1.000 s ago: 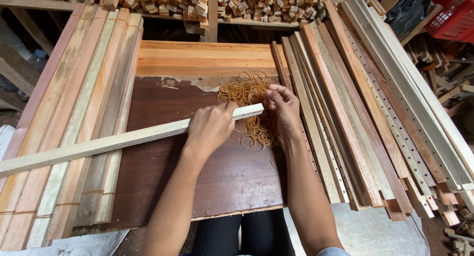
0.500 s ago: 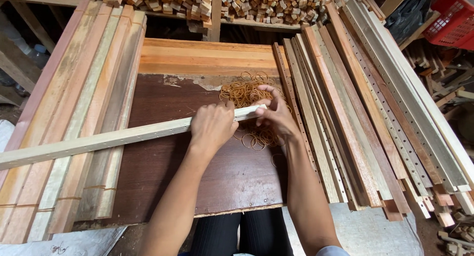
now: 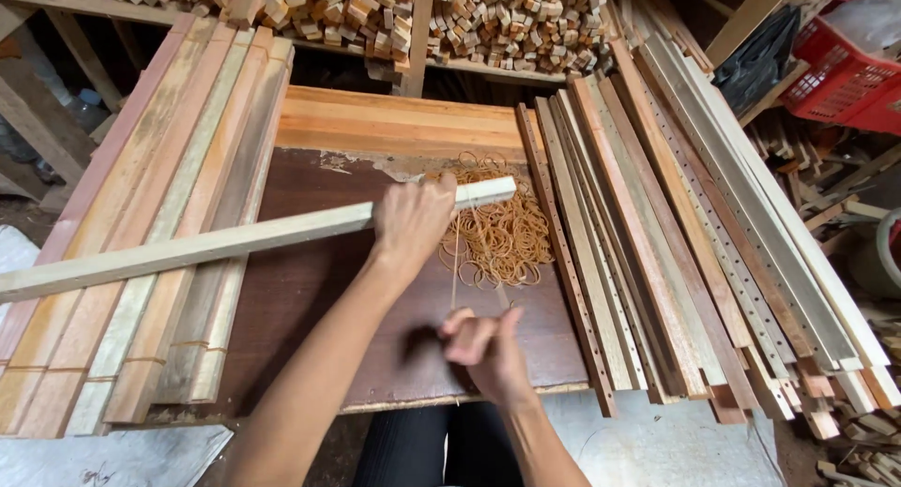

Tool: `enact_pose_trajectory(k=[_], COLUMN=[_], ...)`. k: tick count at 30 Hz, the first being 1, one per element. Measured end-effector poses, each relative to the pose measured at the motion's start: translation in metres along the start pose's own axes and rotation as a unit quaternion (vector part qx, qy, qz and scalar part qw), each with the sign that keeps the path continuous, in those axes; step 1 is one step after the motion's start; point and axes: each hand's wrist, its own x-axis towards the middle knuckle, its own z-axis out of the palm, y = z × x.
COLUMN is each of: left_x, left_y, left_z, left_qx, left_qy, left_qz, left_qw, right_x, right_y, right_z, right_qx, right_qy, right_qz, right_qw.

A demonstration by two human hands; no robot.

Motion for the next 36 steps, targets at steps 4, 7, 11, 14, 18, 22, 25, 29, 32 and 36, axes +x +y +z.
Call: enact_pose_trajectory(k=[4, 7, 11, 14, 18, 22, 25, 29, 32, 36], left_x=[-0.011, -0.022, -0.032, -0.036, -0.041, -0.031, -0.025, -0.017, -0.044, -0.062], left_y=[0.011, 0.025, 0.026, 0.025, 0.033, 0.027, 0.021, 0.018, 0.032, 0.043], left_z=[-0.022, -0.019, -0.003, 0.017, 0.048, 0.061, 0.052, 0.048, -0.010, -0.019], left_qx=[-0.046, 0.000, 0.032, 0.048, 0.038, 0.013, 0.045, -0.056, -0.322, -0.626], left_qy=[0.099, 0.145, 0.183, 0.188, 0.162, 0.127, 0.127, 0.178, 0.301, 0.051], left_qz=[0.004, 0.020, 0.074, 0.116, 0.183, 0.211, 0.239, 0.201, -0.041, -0.314], left_qw=[0.994, 0.989, 0.980, 0.974, 0.969, 0.969, 0.962, 0.962, 0.897, 0.712], right_x=[0.019, 0.052, 0.078, 0.083, 0.091, 0.073, 0.065, 0.051, 0.046, 0.037], right_y=[-0.010, -0.019, -0.040, -0.070, -0.054, -0.075, -0.065, -0.031, -0.020, -0.012], right_z=[-0.027, -0.037, -0.062, -0.053, -0.102, -0.049, -0.048, -0.079, -0.073, -0.049], right_qx=[0.386, 0.603, 0.387, 0.174, -0.119, -0.127, -0.144, -0.048, 0.005, 0.031], right_qy=[0.057, 0.033, 0.220, 0.232, 0.153, 0.140, 0.141, 0.203, 0.228, 0.252], right_qz=[0.074, 0.032, 0.052, 0.104, 0.135, 0.165, 0.157, 0.129, 0.119, 0.127], right_qw=[0.918, 0.797, 0.894, 0.951, 0.972, 0.968, 0.967, 0.969, 0.966, 0.959])
